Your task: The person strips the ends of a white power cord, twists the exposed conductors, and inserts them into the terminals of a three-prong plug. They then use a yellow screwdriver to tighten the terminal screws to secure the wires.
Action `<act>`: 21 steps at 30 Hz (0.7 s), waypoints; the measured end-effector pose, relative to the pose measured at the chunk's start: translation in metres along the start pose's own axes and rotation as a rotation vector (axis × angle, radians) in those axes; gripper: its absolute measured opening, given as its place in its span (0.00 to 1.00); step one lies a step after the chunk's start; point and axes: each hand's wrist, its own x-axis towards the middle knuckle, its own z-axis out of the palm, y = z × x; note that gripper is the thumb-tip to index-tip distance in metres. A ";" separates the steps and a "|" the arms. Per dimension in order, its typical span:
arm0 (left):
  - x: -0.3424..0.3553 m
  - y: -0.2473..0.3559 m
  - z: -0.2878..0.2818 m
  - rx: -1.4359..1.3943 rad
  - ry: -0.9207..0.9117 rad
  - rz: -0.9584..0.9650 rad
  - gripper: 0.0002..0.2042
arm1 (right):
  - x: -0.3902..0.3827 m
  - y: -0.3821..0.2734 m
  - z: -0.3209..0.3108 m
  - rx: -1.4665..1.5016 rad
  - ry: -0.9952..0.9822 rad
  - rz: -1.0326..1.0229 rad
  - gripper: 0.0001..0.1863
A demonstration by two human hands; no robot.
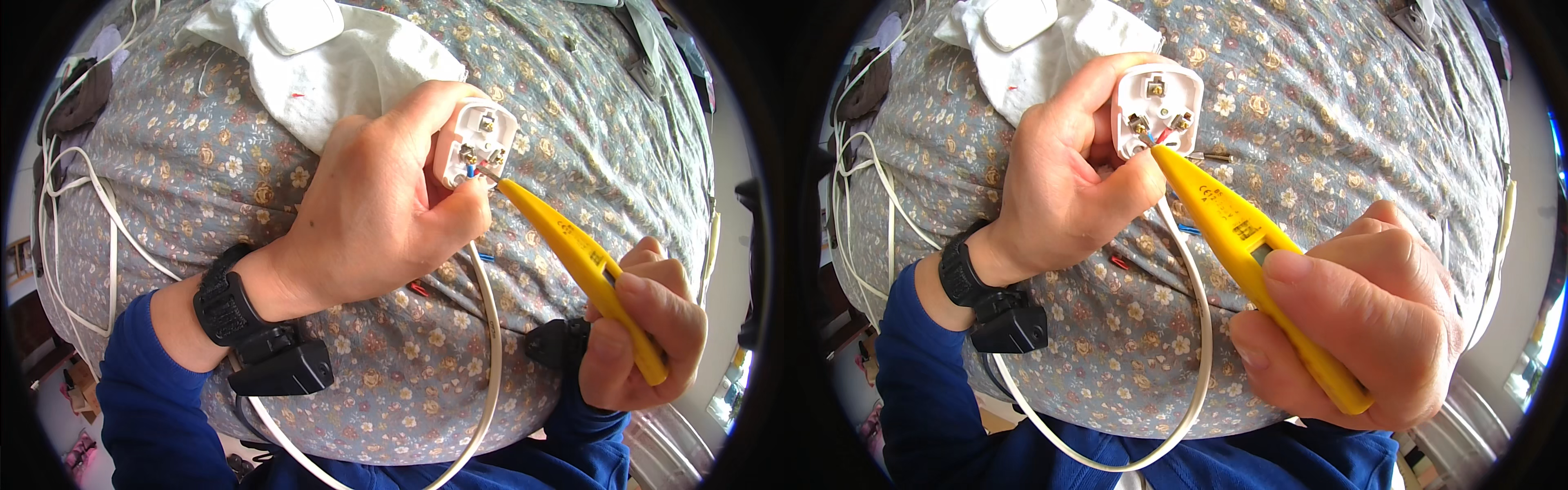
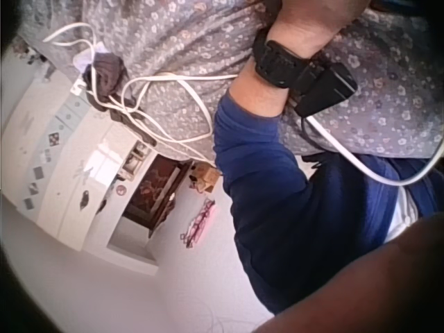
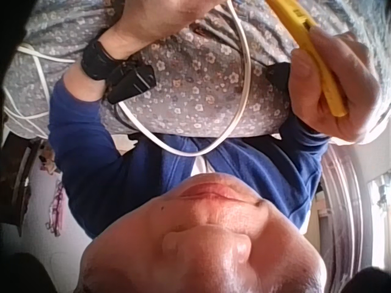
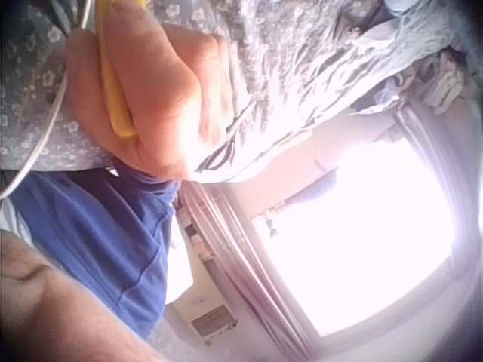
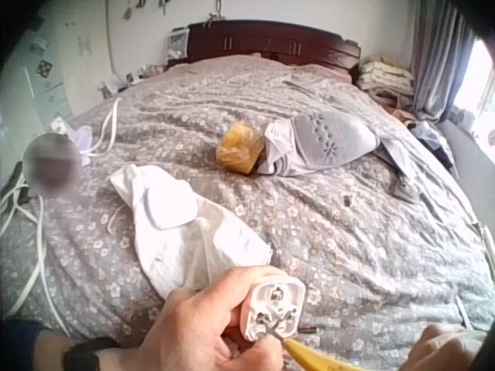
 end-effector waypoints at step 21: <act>0.000 -0.001 0.000 0.028 0.005 0.028 0.26 | -0.001 -0.001 0.004 -0.038 0.016 -0.009 0.18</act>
